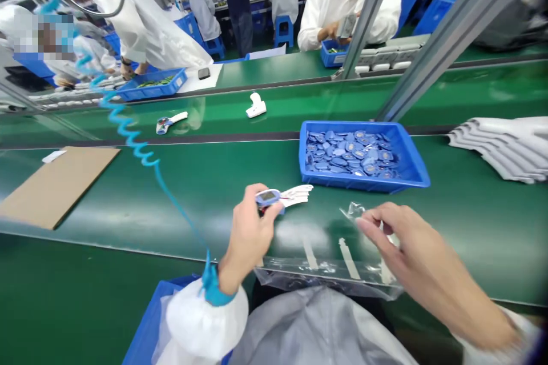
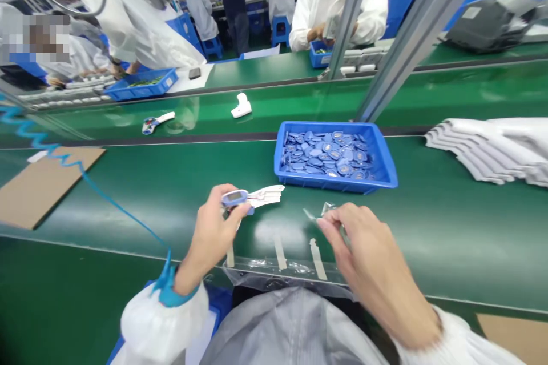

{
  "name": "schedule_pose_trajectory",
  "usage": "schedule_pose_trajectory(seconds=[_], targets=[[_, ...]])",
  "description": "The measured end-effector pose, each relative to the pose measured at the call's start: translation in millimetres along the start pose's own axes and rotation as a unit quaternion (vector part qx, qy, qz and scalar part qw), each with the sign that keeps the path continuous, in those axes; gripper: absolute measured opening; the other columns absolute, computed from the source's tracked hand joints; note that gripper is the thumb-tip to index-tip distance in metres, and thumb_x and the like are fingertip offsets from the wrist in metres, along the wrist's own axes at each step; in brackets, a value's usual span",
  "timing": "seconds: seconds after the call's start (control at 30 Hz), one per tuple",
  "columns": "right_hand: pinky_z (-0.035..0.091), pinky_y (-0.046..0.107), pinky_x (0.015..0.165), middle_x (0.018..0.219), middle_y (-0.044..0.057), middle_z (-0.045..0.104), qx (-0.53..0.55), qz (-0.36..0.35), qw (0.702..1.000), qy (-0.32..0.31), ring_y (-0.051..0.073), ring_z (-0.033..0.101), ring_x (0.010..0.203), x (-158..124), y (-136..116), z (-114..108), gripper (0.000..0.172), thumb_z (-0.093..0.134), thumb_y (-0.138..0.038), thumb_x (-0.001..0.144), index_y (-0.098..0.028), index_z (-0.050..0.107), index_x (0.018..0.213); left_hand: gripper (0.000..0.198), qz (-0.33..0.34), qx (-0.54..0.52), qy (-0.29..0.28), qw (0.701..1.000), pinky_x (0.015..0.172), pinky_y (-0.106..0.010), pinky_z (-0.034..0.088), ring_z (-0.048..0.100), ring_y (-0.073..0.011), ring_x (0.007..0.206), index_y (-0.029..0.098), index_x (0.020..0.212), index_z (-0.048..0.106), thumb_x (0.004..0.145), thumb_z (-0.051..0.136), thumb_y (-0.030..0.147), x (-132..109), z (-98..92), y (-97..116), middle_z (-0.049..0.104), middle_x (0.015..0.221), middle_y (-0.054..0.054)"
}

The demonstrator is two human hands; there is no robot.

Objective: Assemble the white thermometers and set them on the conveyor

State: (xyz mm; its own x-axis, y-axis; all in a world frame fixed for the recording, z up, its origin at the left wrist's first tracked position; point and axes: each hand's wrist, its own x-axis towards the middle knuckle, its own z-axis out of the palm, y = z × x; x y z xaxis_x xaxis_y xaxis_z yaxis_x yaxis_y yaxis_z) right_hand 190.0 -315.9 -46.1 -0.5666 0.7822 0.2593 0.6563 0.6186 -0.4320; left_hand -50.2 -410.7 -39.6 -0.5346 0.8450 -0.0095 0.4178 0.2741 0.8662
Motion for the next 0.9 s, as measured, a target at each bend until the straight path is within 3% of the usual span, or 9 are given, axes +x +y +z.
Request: schedule_pose_trajectory(seconds=[0.1, 0.2, 0.33, 0.43, 0.53, 0.6, 0.7, 0.8, 0.9], targets=[[0.038, 0.032, 0.059, 0.074, 0.005, 0.062, -0.049, 0.053, 0.997, -0.005, 0.021, 0.058, 0.067, -16.6, 59.1, 15.5, 0.052, 0.034, -0.065, 0.099, -0.022, 0.058, 0.083, 0.052, -0.178, -0.228, -0.024, 0.957, 0.058, -0.027, 0.049, 0.07, -0.022, 0.076, 0.018, 0.114, 0.055, 0.075, 0.078, 0.042, 5.0, -5.5, 5.5, 0.072, 0.093, -0.008], [0.046, 0.03, 0.062, 0.079, 0.002, 0.064, -0.004, 0.072, 0.997, -0.024, 0.017, 0.059, 0.065, -13.4, 109.7, -3.0, 0.041, 0.056, -0.06, 0.093, -0.021, 0.06, 0.106, 0.072, -0.274, -0.292, -0.026, 0.916, 0.06, -0.026, 0.051, 0.069, -0.0215, 0.079, 0.016, 0.12, 0.058, 0.06, 0.09, 0.042, 7.0, -11.3, 13.1, 0.073, 0.097, -0.008], [0.046, 0.034, 0.073, 0.094, 0.013, 0.069, -0.107, 0.158, 0.979, 0.074, 0.018, 0.062, 0.075, 39.8, 175.1, -69.7, 0.039, 0.064, -0.049, 0.089, -0.014, 0.068, 0.104, 0.063, -0.296, -0.278, -0.035, 0.913, 0.059, -0.024, 0.049, 0.066, -0.0189, 0.075, 0.016, 0.109, 0.07, 0.058, 0.092, 0.046, 7.9, -14.9, 17.5, 0.074, 0.09, -0.007], [0.042, 0.044, 0.08, 0.109, 0.027, 0.064, -0.182, 0.235, 0.947, 0.122, 0.029, 0.062, 0.099, 89.9, 227.6, -106.9, 0.056, 0.058, -0.057, 0.089, -0.002, 0.068, 0.099, 0.063, -0.295, -0.273, -0.038, 0.915, 0.061, -0.024, 0.049, 0.064, -0.0186, 0.074, 0.018, 0.107, 0.072, 0.056, 0.092, 0.049, 5.9, -12.7, 19.8, 0.073, 0.086, -0.005], [0.048, 0.039, 0.076, 0.102, 0.016, 0.066, -0.206, 0.277, 0.935, 0.078, 0.024, 0.064, 0.093, 119.0, 266.5, -113.9, 0.053, 0.06, -0.058, 0.09, -0.005, 0.067, 0.095, 0.062, -0.29, -0.264, -0.043, 0.919, 0.065, -0.024, 0.05, 0.063, -0.0182, 0.077, 0.022, 0.113, 0.071, 0.061, 0.09, 0.052, 0.6, -10.4, 21.4, 0.073, 0.089, -0.004], [0.053, 0.035, 0.074, 0.098, 0.007, 0.067, -0.211, 0.283, 0.935, 0.041, 0.017, 0.065, 0.085, 121.5, 278.7, -106.6, 0.044, 0.057, -0.053, 0.096, -0.01, 0.067, 0.099, 0.058, -0.297, -0.253, -0.053, 0.919, 0.065, -0.024, 0.05, 0.062, -0.0183, 0.076, 0.021, 0.109, 0.072, 0.063, 0.089, 0.053, -2.9, -10.2, 19.3, 0.072, 0.086, -0.004], [0.055, 0.032, 0.074, 0.093, 0.002, 0.066, -0.213, 0.26, 0.942, 0.004, 0.015, 0.065, 0.081, 108.3, 277.4, -88.0, 0.039, 0.053, -0.05, 0.1, -0.013, 0.066, 0.098, 0.056, -0.305, -0.246, -0.081, 0.916, 0.061, -0.024, 0.048, 0.061, -0.0184, 0.072, 0.019, 0.101, 0.074, 0.06, 0.09, 0.053, -4.4, -9.3, 11.8, 0.07, 0.08, -0.005], [0.049, 0.032, 0.068, 0.085, 0.005, 0.066, -0.197, 0.218, 0.956, 0.0, 0.016, 0.064, 0.075, 96.0, 261.9, -69.1, 0.045, 0.063, -0.057, 0.091, -0.012, 0.064, 0.089, 0.052, -0.283, -0.252, -0.116, 0.918, 0.063, -0.024, 0.048, 0.062, -0.0171, 0.074, 0.018, 0.103, 0.073, 0.065, 0.089, 0.05, -1.6, -2.6, 6.9, 0.072, 0.087, -0.006], [0.039, 0.037, 0.065, 0.079, 0.015, 0.067, -0.156, 0.17, 0.972, 0.052, 0.021, 0.064, 0.072, 99.2, 241.6, -61.5, 0.054, 0.065, -0.066, 0.082, -0.013, 0.061, 0.077, 0.049, -0.241, -0.266, -0.137, 0.923, 0.064, -0.022, 0.048, 0.063, -0.015, 0.074, 0.017, 0.106, 0.071, 0.068, 0.089, 0.042, 1.3, 11.1, 8.9, 0.072, 0.091, -0.006]])
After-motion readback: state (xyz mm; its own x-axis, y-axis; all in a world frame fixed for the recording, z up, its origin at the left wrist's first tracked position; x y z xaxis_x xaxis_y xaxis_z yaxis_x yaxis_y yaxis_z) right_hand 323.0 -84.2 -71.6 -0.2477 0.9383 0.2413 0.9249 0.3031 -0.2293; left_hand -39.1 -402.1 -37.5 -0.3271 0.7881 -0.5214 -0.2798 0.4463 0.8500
